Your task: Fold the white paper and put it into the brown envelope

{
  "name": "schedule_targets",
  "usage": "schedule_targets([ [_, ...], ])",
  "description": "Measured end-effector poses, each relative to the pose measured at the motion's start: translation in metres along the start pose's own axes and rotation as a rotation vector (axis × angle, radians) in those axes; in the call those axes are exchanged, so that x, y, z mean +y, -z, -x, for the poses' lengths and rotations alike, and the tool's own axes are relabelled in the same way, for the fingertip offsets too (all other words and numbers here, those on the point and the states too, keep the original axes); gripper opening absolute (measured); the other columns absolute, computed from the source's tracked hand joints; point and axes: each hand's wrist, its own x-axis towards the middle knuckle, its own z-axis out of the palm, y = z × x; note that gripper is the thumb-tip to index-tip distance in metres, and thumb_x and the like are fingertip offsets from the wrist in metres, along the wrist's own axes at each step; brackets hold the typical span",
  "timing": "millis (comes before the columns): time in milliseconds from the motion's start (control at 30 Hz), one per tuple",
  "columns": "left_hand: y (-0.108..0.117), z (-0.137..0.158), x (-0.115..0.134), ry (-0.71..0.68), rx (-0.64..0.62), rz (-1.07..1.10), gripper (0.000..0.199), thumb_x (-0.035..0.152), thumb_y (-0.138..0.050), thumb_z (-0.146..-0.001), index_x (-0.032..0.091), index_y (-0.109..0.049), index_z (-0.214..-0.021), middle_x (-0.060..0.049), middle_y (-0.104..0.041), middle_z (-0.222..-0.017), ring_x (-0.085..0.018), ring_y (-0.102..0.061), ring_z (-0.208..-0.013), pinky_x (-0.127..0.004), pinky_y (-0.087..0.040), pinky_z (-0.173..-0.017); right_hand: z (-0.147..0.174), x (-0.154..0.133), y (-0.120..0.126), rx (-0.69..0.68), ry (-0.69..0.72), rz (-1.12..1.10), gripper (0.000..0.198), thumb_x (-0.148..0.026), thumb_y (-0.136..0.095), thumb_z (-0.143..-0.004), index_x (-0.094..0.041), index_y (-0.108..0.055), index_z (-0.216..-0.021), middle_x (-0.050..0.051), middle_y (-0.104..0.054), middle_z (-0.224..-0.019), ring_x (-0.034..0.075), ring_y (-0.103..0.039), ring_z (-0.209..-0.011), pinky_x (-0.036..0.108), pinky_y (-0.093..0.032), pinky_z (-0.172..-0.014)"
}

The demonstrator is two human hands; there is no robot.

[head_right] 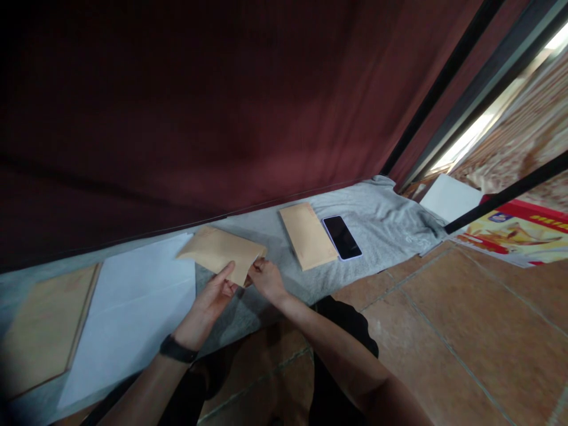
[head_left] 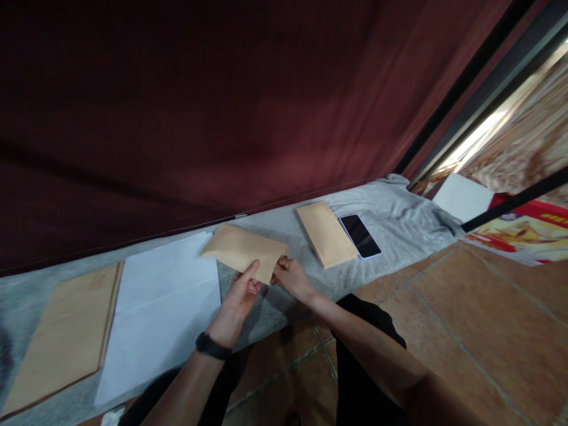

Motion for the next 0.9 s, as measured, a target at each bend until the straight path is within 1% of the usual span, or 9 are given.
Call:
schedule_targets([
  [133,0.000,-0.002,0.001,0.059,0.026,-0.012,0.025,0.008,-0.070,-0.083,0.014,-0.067,-0.107,-0.003,-0.076,-0.081,-0.014,-0.072,-0.060,-0.022,-0.059,-0.058,-0.001,-0.006,0.004,-0.085,-0.151,0.005,0.023,-0.021,-0.056,-0.095,-0.018,-0.073,-0.079,0.003,-0.071,-0.074,0.013,-0.065,-0.064,0.021,-0.049,-0.059],
  [233,-0.004,-0.001,0.001,0.039,0.060,-0.007,0.022,0.007,-0.069,-0.083,0.014,-0.067,-0.104,-0.004,-0.077,-0.084,-0.015,-0.073,-0.063,-0.023,-0.060,-0.060,-0.002,-0.011,0.006,-0.114,-0.222,-0.006,0.025,-0.018,-0.052,-0.097,-0.017,-0.072,-0.082,0.003,-0.072,-0.078,0.012,-0.065,-0.064,0.020,-0.049,-0.060],
  [367,-0.005,-0.001,0.001,0.033,0.064,-0.007,0.023,0.007,-0.072,-0.082,0.015,-0.068,-0.103,-0.004,-0.078,-0.090,-0.014,-0.075,-0.069,-0.023,-0.061,-0.065,-0.002,-0.013,0.008,-0.126,-0.261,-0.030,0.027,-0.017,-0.052,-0.097,-0.017,-0.070,-0.077,0.003,-0.071,-0.073,0.012,-0.062,-0.058,0.020,-0.049,-0.055],
  [600,-0.006,-0.001,0.001,0.027,0.059,-0.026,0.022,0.005,-0.070,-0.083,0.016,-0.068,-0.102,-0.003,-0.078,-0.088,-0.013,-0.075,-0.072,-0.022,-0.061,-0.069,-0.002,-0.015,0.012,-0.158,-0.342,-0.065,0.028,-0.018,-0.053,-0.096,-0.017,-0.066,-0.072,0.002,-0.069,-0.069,0.010,-0.058,-0.053,0.019,-0.048,-0.050],
  [767,-0.007,0.000,0.003,0.035,0.072,-0.054,0.021,0.006,-0.069,-0.083,0.015,-0.068,-0.101,-0.003,-0.078,-0.083,-0.013,-0.074,-0.068,-0.021,-0.059,-0.062,0.000,-0.019,0.016,-0.194,-0.357,-0.106,0.030,-0.015,-0.053,-0.094,-0.018,-0.064,-0.066,0.001,-0.069,-0.067,0.009,-0.058,-0.054,0.018,-0.048,-0.053],
  [900,-0.004,-0.003,0.002,0.009,0.060,-0.057,0.024,0.005,-0.068,-0.083,0.015,-0.068,-0.104,-0.003,-0.078,-0.086,-0.013,-0.074,-0.069,-0.022,-0.060,-0.064,0.001,-0.021,0.018,-0.193,-0.393,-0.144,0.026,-0.013,-0.054,-0.093,-0.018,-0.063,-0.069,-0.001,-0.067,-0.065,0.009,-0.057,-0.053,0.017,-0.047,-0.050],
])
